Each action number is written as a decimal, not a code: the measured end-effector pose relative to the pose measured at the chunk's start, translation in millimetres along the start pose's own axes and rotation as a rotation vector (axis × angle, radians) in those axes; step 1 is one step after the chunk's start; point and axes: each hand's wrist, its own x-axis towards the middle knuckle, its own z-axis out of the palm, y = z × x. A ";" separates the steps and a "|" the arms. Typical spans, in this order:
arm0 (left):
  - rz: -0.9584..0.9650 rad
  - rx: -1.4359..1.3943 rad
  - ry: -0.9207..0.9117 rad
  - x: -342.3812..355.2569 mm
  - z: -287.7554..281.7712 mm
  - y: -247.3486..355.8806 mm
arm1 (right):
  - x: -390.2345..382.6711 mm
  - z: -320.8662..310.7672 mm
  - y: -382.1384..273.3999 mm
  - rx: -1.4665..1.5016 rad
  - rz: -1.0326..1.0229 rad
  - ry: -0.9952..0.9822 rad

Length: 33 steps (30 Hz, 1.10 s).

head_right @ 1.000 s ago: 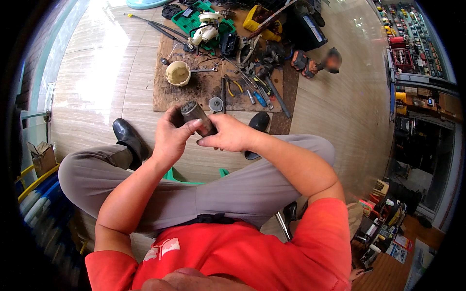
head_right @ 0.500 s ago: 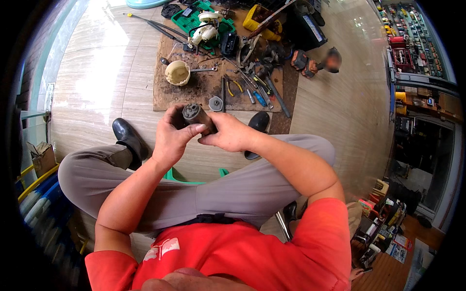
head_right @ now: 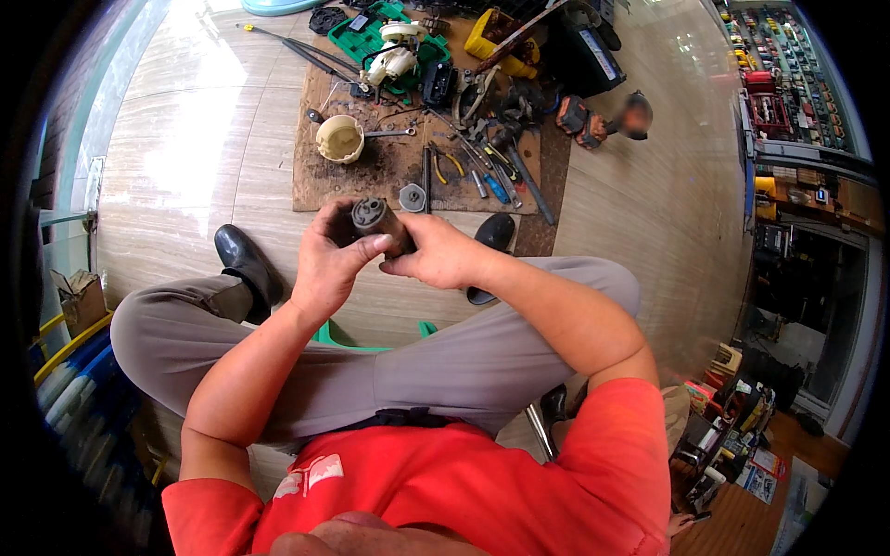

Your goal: The person handles a white plastic housing and a metal motor assembly by hand, fitting the components together and turning them over.

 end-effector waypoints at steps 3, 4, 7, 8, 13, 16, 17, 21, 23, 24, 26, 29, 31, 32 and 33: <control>0.010 -0.020 -0.001 -0.2 -0.6 -2.1 | 0.4 0.6 0.3 0.008 0.010 0.007; 0.011 -0.021 0.001 -0.8 -0.4 -1.8 | 0.3 0.6 -1.0 0.004 0.013 0.011; 0.014 -0.025 -0.003 -1.4 0.4 -0.4 | -0.5 0.6 -2.6 -0.016 0.008 0.033; 0.015 -0.027 -0.006 -1.4 0.8 -0.1 | -0.9 0.4 -2.7 -0.023 0.004 0.043; 0.021 -0.068 -0.025 -0.8 1.5 -1.9 | -1.5 1.3 -2.0 -0.138 -0.109 0.212; 0.017 -0.096 -0.028 -1.1 1.4 -1.7 | -3.5 -3.9 -13.4 -0.229 -0.085 0.234; 0.015 -0.107 -0.031 -0.9 1.7 -1.9 | -3.8 -5.6 -14.3 -0.254 -0.072 0.236; 0.008 -0.090 -0.038 -0.2 1.6 -2.7 | -3.1 -7.6 -9.8 -0.347 -0.163 0.305; 0.005 -0.075 -0.043 -0.2 1.3 -2.8 | -2.7 -8.9 -9.7 -0.385 -0.187 0.323; 0.013 -0.066 -0.042 -0.1 1.3 -3.3 | -2.5 -9.3 -9.4 -0.394 -0.196 0.329; 0.028 -0.047 -0.041 0.0 1.3 -4.7 | -2.0 -9.8 -8.9 -0.411 -0.215 0.340; 0.029 -0.033 -0.041 0.4 0.8 -5.5 | -1.8 -10.1 -10.0 -0.403 -0.199 0.332; 0.031 -0.024 -0.037 0.4 0.3 -6.4 | -1.8 -10.1 -9.6 -0.406 -0.205 0.335; 0.032 -0.019 -0.036 0.5 0.3 -6.6 | -1.9 -10.1 -9.3 -0.407 -0.207 0.337; 0.027 -0.023 -0.036 0.5 0.5 -6.5 | -1.8 -10.1 -8.8 -0.409 -0.204 0.338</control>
